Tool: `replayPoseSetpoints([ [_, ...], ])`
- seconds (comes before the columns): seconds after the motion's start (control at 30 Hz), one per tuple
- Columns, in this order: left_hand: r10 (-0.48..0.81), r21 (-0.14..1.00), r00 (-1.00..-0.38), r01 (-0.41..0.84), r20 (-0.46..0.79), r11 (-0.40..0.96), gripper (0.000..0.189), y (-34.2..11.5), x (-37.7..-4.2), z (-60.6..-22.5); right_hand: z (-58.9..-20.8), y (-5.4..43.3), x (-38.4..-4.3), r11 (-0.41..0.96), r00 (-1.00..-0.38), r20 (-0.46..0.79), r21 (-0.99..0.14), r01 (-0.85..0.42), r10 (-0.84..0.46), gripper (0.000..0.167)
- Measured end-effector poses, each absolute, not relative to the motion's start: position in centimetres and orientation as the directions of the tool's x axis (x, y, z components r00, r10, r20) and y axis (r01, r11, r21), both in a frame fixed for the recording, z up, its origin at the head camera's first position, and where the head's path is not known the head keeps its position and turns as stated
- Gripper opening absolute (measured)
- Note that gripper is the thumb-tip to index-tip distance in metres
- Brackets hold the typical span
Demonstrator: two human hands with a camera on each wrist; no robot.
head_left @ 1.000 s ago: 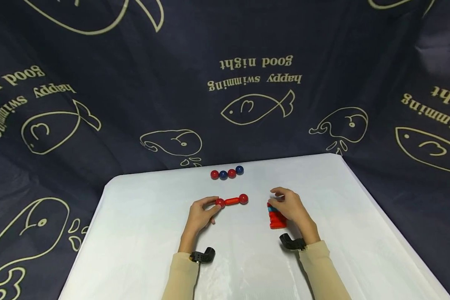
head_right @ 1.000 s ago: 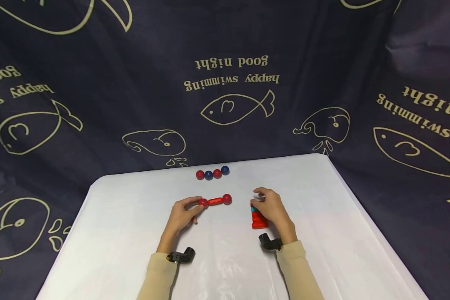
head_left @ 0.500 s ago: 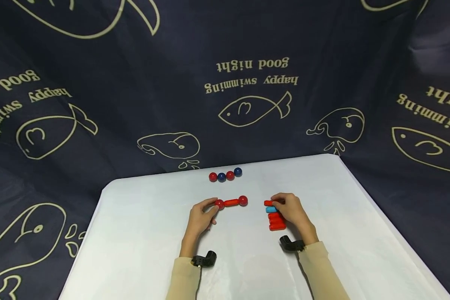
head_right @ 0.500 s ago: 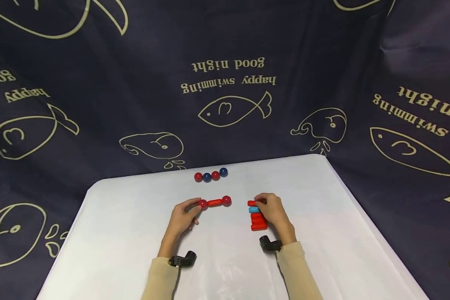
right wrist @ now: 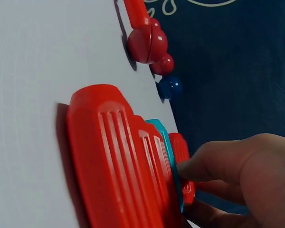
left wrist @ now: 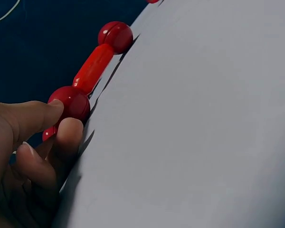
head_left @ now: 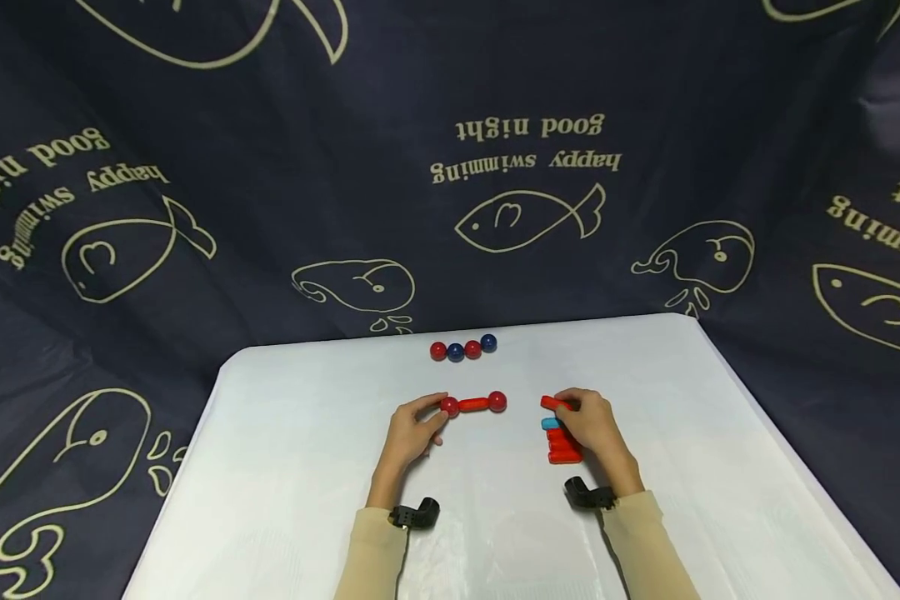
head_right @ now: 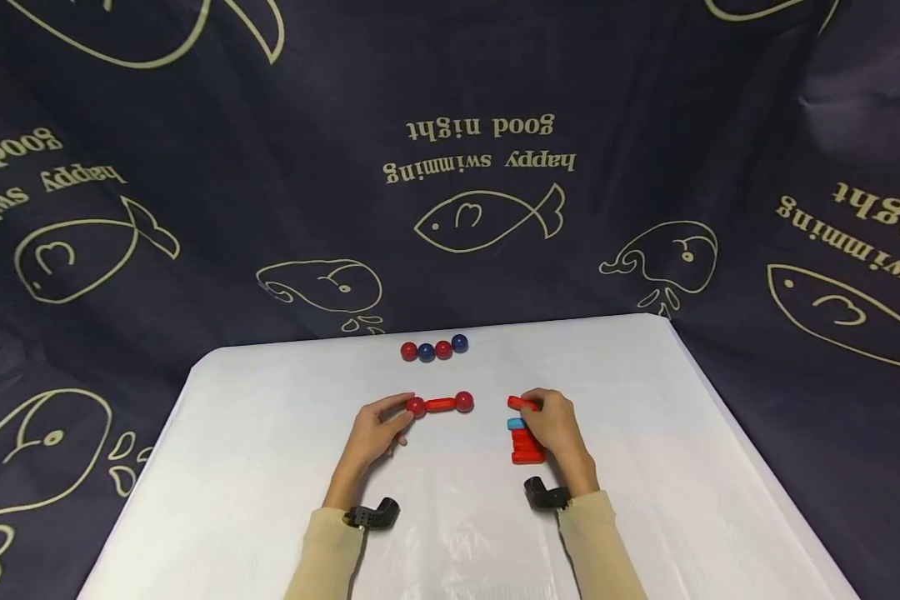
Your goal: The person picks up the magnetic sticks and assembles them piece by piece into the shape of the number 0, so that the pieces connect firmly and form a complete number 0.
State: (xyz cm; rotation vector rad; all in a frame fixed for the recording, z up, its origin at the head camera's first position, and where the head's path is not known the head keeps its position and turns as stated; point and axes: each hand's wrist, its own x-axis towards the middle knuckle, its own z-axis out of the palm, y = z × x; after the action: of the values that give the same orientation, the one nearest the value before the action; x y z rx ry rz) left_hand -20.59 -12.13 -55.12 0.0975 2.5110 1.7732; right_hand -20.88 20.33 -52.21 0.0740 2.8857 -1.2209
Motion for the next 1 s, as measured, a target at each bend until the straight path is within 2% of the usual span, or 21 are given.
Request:
replayPoseSetpoints([
  [0.13,0.123,0.948,-0.992,0.026,-0.014,0.318,0.037,-11.8,-20.7,-55.0,-52.0,20.4,-20.6,0.691,-0.996,0.039,-0.722,0.027,0.080,0.024],
  [0.23,0.114,0.947,-0.993,0.016,-0.022,0.320,0.037,-12.0,-20.7,-54.9,-51.4,19.2,-20.3,0.650,-0.997,0.026,-0.759,0.029,0.074,0.025],
  [0.37,0.084,0.944,-0.996,-0.012,-0.041,0.329,0.036,-12.3,-20.5,-54.7,-50.5,17.0,-19.8,0.618,-1.000,0.006,-0.786,0.014,0.030,0.025],
  [0.5,0.090,0.946,-0.995,-0.011,-0.042,0.325,0.037,-12.3,-20.4,-54.8,-49.9,15.1,-19.3,0.633,-0.999,0.051,-0.773,-0.039,0.001,0.021],
  [0.87,0.073,0.947,-0.997,-0.012,-0.037,0.320,0.036,-12.1,-20.1,-54.8,-51.0,10.9,-18.2,0.590,-0.989,0.103,-0.794,-0.148,-0.109,0.015],
  [1.0,0.080,0.946,-0.996,-0.001,-0.029,0.323,0.037,-11.9,-20.2,-54.8,-51.4,9.8,-18.0,0.568,-0.988,0.090,-0.810,-0.148,-0.129,0.015],
])
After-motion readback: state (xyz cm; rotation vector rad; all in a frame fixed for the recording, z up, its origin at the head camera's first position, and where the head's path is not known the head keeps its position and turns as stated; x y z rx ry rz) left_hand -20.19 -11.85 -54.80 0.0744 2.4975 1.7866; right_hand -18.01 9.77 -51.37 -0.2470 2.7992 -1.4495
